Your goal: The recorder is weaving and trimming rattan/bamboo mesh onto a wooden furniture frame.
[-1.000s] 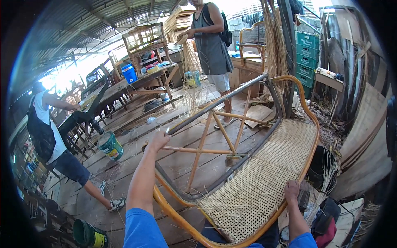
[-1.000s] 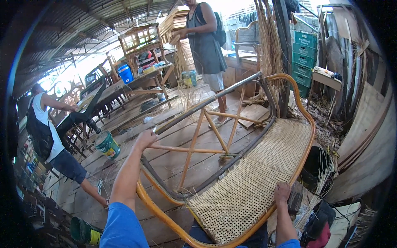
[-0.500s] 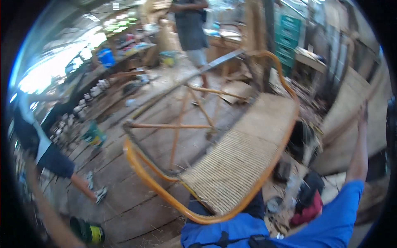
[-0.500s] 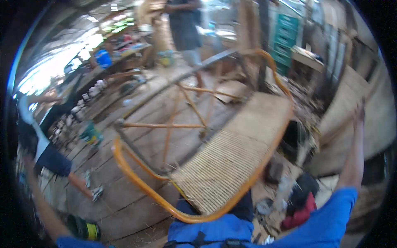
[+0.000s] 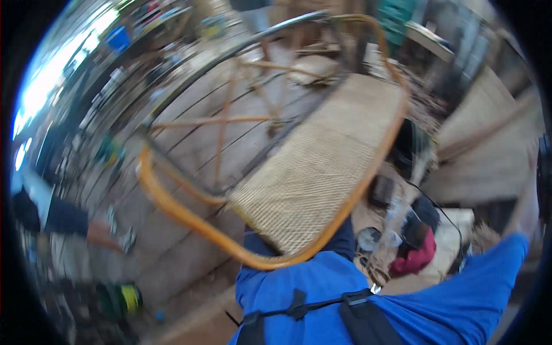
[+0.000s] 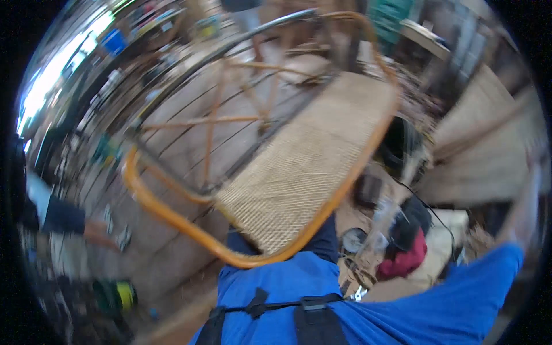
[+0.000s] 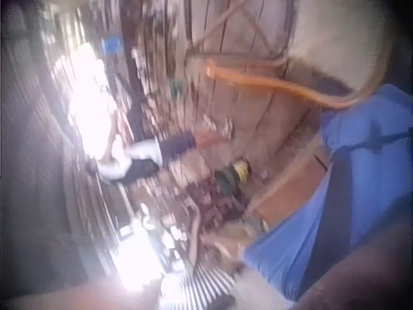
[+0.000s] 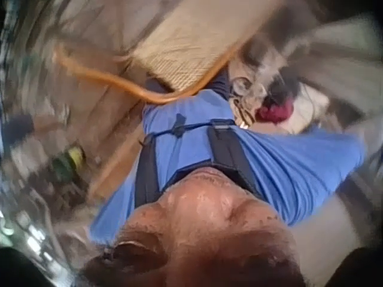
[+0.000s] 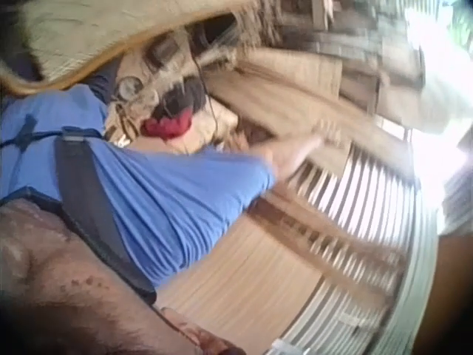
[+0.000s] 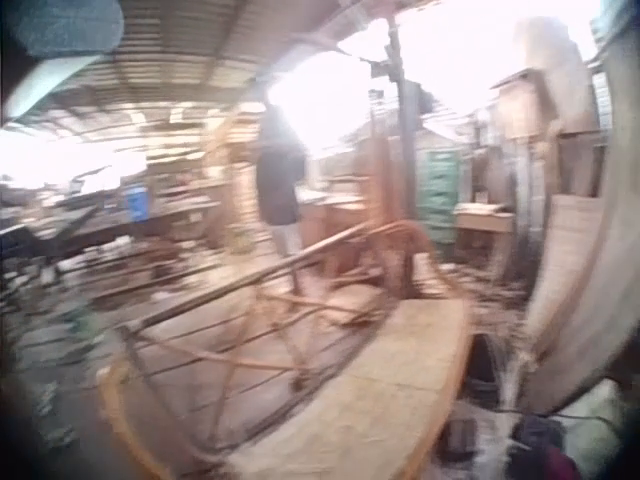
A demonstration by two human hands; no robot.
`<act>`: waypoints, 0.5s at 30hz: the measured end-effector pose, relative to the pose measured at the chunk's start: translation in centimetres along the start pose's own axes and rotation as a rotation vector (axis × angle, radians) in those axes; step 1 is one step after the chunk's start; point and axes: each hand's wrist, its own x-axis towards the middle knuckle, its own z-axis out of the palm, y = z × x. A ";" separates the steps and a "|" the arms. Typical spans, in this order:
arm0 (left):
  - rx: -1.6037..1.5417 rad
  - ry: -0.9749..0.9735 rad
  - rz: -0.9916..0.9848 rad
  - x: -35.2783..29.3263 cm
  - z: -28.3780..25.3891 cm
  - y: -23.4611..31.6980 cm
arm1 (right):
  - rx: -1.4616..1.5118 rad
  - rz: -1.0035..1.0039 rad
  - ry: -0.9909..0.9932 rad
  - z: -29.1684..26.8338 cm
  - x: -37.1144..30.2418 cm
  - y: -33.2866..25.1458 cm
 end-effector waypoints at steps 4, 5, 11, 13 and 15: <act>0.045 0.482 -0.109 -18.5 -27.2 4.4 | 0.254 -0.027 -0.049 -24.1 25.8 22.1; 0.015 0.597 -0.106 -24.5 -32.9 5.5 | 0.277 -0.030 -0.059 -26.3 32.8 24.7; -0.028 1.102 -0.103 -33.5 -41.9 11.8 | 0.437 -0.005 0.196 -14.8 55.9 45.0; 0.220 0.784 -0.046 -35.0 -44.6 11.6 | 0.370 -0.001 0.437 -5.4 53.0 41.2; 0.263 0.289 0.048 -24.2 -37.2 5.7 | 0.186 -0.032 0.829 0.1 41.7 31.6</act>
